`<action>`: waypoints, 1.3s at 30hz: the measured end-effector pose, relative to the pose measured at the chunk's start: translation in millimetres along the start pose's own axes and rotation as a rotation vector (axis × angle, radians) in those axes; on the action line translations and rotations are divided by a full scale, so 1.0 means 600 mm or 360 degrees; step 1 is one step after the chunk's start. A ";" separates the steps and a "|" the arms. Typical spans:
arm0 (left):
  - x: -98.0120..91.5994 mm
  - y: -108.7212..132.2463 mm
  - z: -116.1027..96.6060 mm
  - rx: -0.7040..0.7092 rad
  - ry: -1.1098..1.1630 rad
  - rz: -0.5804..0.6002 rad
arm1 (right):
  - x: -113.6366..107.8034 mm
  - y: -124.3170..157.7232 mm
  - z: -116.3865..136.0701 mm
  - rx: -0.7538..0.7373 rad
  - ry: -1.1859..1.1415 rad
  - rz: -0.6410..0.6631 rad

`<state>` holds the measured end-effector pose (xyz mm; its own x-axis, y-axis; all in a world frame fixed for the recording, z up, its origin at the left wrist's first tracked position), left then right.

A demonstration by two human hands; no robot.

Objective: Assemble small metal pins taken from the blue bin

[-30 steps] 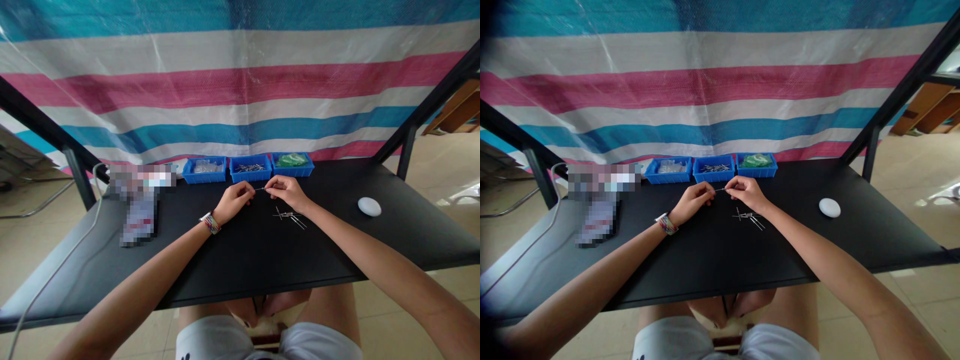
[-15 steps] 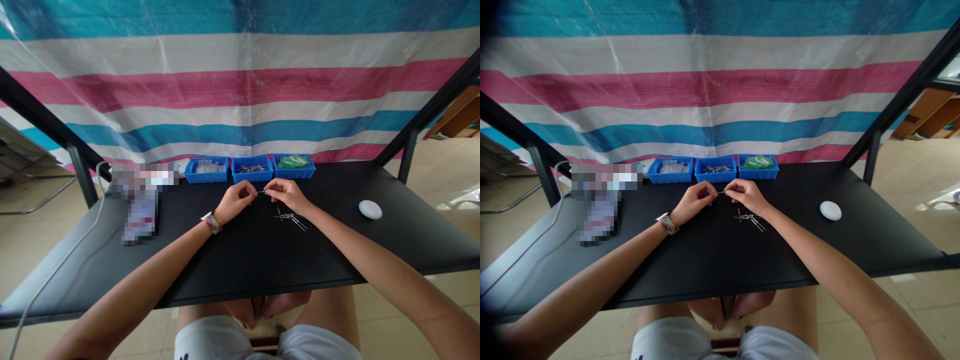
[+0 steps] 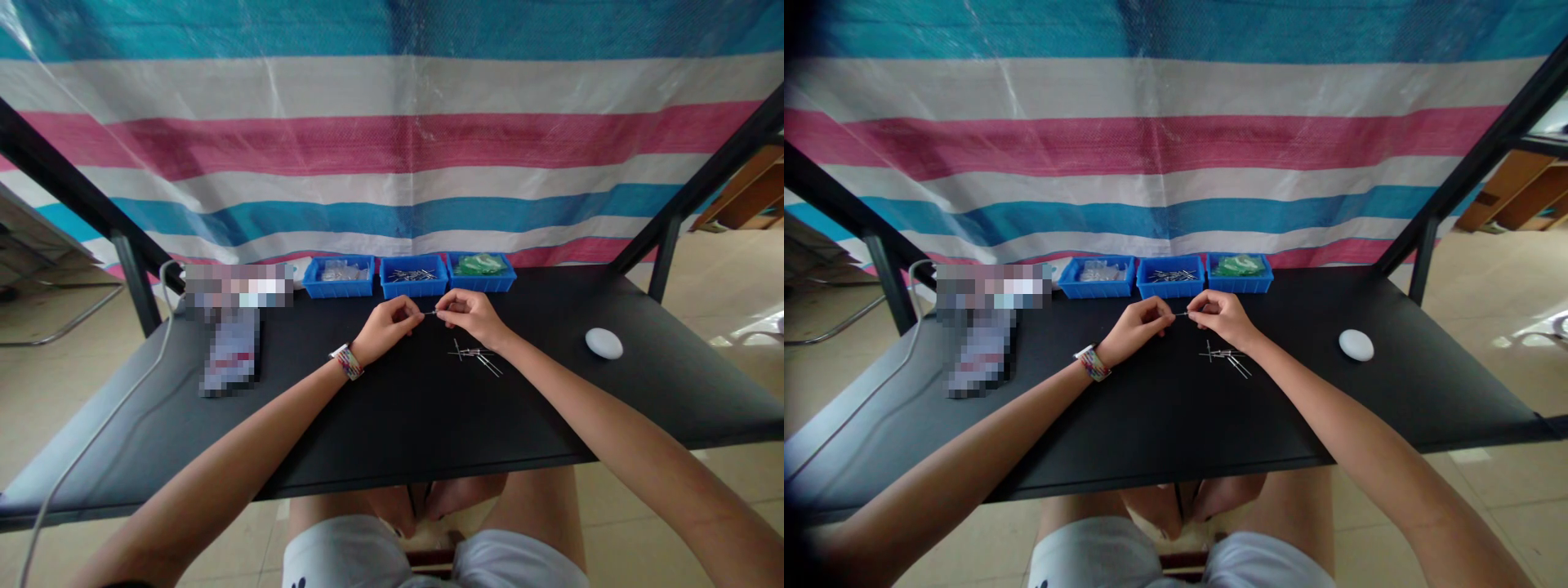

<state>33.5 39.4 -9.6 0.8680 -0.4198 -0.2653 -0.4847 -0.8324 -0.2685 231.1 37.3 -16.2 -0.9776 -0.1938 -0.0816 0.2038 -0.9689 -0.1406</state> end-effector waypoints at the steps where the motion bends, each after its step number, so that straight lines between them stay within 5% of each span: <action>1: 0.000 0.000 0.000 0.0000 -0.0001 0.0009 | 0.001 0.000 0.000 0.0001 0.0012 0.0000; 21: -0.001 -0.002 0.008 0.0065 0.0069 -0.0061 | 0.004 0.006 0.003 -0.0026 -0.0012 -0.0093; 32: -0.001 -0.002 0.015 0.0014 0.0044 -0.0049 | -0.033 -0.052 0.059 -0.0464 0.0452 -0.0690; 39: -0.002 -0.001 0.013 0.0023 0.0064 -0.0043 | 0.009 -0.081 0.074 -0.0640 0.1024 -0.0445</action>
<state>31.8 43.4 -16.1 0.8843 -0.4115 -0.2204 -0.4622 -0.8385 -0.2887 213.3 76.2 34.1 -0.7987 0.2930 -0.5256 0.0789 -0.8149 -0.5742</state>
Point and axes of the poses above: each hand's wrist, its own y-axis away from the middle knuckle, its own x-axis out of the palm, z = x × y, the point moved 5 cm from there along -y, towards the middle knuckle, and after that the axes turned 3 degrees about x, right-handed, at the moved point
